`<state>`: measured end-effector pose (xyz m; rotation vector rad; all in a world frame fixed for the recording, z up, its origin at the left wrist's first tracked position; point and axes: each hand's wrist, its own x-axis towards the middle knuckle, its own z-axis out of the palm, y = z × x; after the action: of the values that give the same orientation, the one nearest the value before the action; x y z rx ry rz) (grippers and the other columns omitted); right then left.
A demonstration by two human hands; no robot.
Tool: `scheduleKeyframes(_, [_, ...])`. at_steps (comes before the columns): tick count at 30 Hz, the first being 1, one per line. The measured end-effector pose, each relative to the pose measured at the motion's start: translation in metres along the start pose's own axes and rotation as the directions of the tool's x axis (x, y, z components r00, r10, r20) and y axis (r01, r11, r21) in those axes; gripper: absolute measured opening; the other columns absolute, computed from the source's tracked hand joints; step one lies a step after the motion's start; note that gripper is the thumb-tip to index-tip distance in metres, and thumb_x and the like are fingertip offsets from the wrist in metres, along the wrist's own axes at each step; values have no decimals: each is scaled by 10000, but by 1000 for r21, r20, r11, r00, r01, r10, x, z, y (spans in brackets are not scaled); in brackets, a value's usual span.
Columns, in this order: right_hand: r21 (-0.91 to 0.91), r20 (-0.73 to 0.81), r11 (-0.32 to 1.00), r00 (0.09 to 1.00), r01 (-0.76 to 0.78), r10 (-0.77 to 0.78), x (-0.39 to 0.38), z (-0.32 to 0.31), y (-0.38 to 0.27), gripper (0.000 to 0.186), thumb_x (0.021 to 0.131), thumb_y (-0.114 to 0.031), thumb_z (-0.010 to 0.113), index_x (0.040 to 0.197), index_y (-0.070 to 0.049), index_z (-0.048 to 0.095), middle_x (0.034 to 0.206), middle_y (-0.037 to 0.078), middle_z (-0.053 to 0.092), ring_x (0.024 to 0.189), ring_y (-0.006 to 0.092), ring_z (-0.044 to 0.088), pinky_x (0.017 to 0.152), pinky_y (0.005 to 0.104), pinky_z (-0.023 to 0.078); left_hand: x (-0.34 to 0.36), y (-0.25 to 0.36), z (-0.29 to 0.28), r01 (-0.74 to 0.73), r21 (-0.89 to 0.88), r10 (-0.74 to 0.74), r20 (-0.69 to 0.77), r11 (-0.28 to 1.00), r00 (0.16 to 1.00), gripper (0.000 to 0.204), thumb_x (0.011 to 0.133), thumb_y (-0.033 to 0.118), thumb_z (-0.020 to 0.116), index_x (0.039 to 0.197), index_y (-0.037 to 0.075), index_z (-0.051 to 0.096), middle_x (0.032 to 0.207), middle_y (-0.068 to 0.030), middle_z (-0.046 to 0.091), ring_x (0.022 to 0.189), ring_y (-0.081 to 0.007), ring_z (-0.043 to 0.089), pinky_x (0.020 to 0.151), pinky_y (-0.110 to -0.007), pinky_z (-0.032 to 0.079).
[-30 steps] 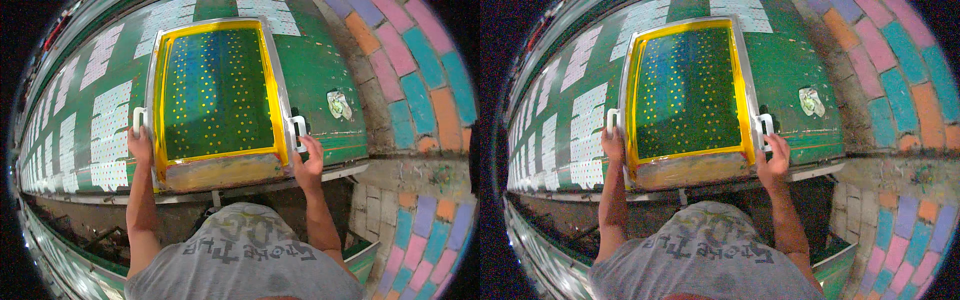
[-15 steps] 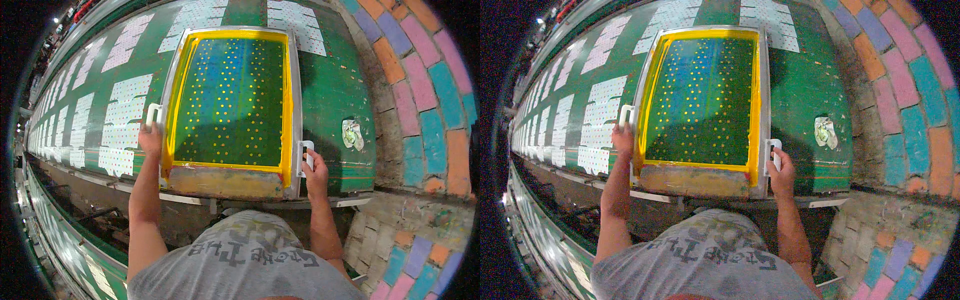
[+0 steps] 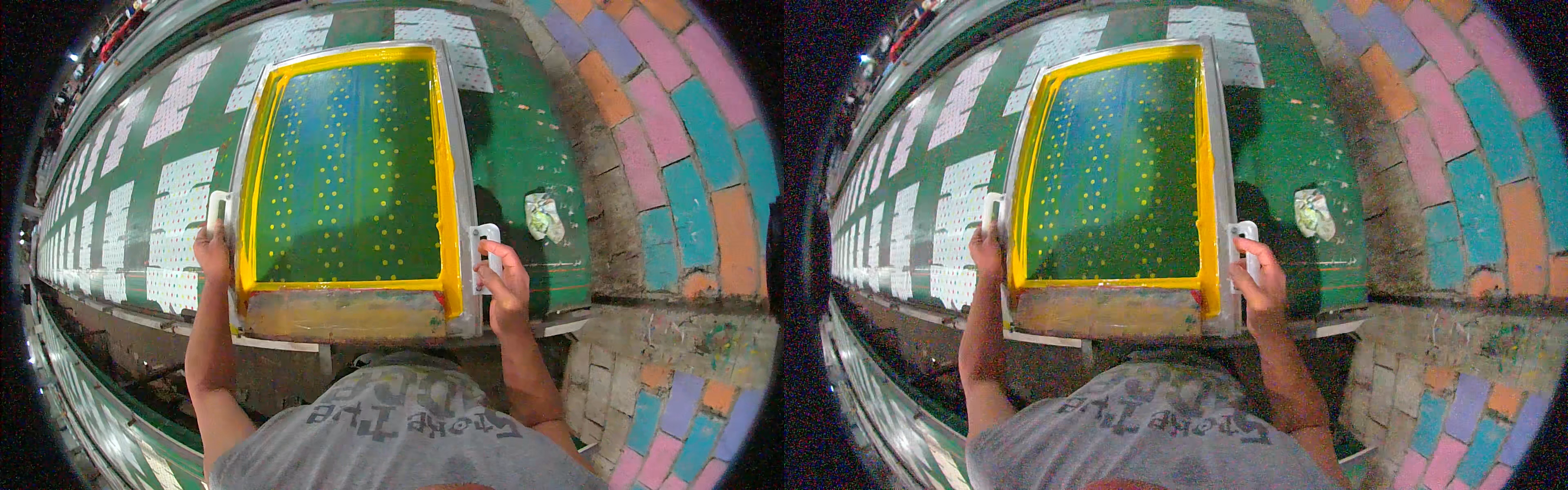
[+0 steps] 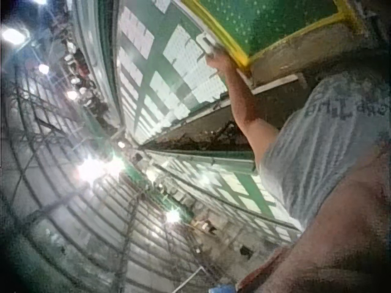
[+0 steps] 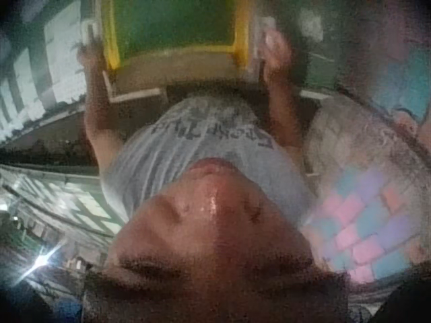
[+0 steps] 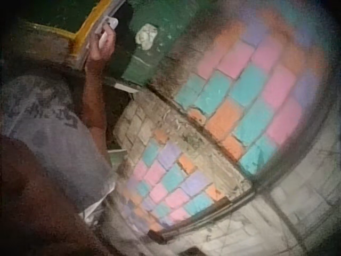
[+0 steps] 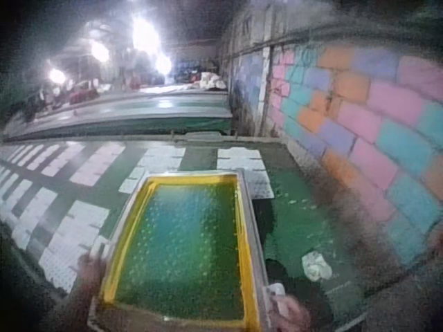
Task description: The person performs screen printing by placing a yellow-framed screen over sheets on a green table, spreading yellow ink with a squeegee, and lifting the screen to reveal printed dots. The person repeats this process multiple times, handling the screen and squeegee throughout.
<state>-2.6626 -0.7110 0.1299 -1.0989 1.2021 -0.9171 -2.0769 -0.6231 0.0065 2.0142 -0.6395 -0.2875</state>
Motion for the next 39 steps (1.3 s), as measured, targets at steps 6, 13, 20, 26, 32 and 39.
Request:
scheduleKeyframes(6, [105,-42,994,999,1,3,15,-84,-21,461,972,-174,768,1397,-38,651,1297,60,677,1022,143,638,804,288,496,-45,77,19,236,-158,-218,123,959,968,351,1061,315,765,1183,-15,750,962,-33,731,758,-98,588,669,-310,473])
scheduleKeyframes(13, [27,-4,996,996,87,-87,28,-247,-39,479,933,-195,768,1376,-47,664,1261,53,668,981,143,626,764,265,479,-174,176,85,397,-336,-363,161,854,918,433,998,386,777,1162,-11,718,1096,-117,720,955,-213,659,854,-383,520])
scheduleKeyframes(20, [4,6,995,995,104,-104,63,-344,-26,463,936,-150,738,1381,-45,667,1267,67,662,965,132,617,754,269,485,-243,177,132,306,-368,-301,72,878,951,491,978,451,764,1167,-1,731,1122,-130,711,993,-249,663,876,-412,516])
scheduleKeyframes(26, [70,27,997,999,37,-39,103,-351,14,459,958,-124,740,1392,-20,633,1273,77,670,953,120,632,739,230,497,-230,164,174,397,-430,-382,125,811,916,444,986,450,755,1098,22,720,977,-83,686,773,-228,635,761,-379,520])
scheduleKeyframes(32, [52,-2,995,996,88,-88,120,-369,34,481,950,-167,744,1395,-17,637,1285,106,691,909,125,638,733,242,526,-250,162,224,341,-560,-343,106,755,933,389,966,432,781,919,54,700,865,-45,650,741,-169,562,712,-354,458])
scheduleKeyframes(39, [39,66,987,986,153,-155,184,-412,26,441,1009,-135,675,1428,-5,625,1289,132,697,943,126,639,715,237,530,-269,188,267,410,-487,-394,140,771,908,370,986,437,749,965,71,701,878,-46,633,786,-194,574,753,-376,456])
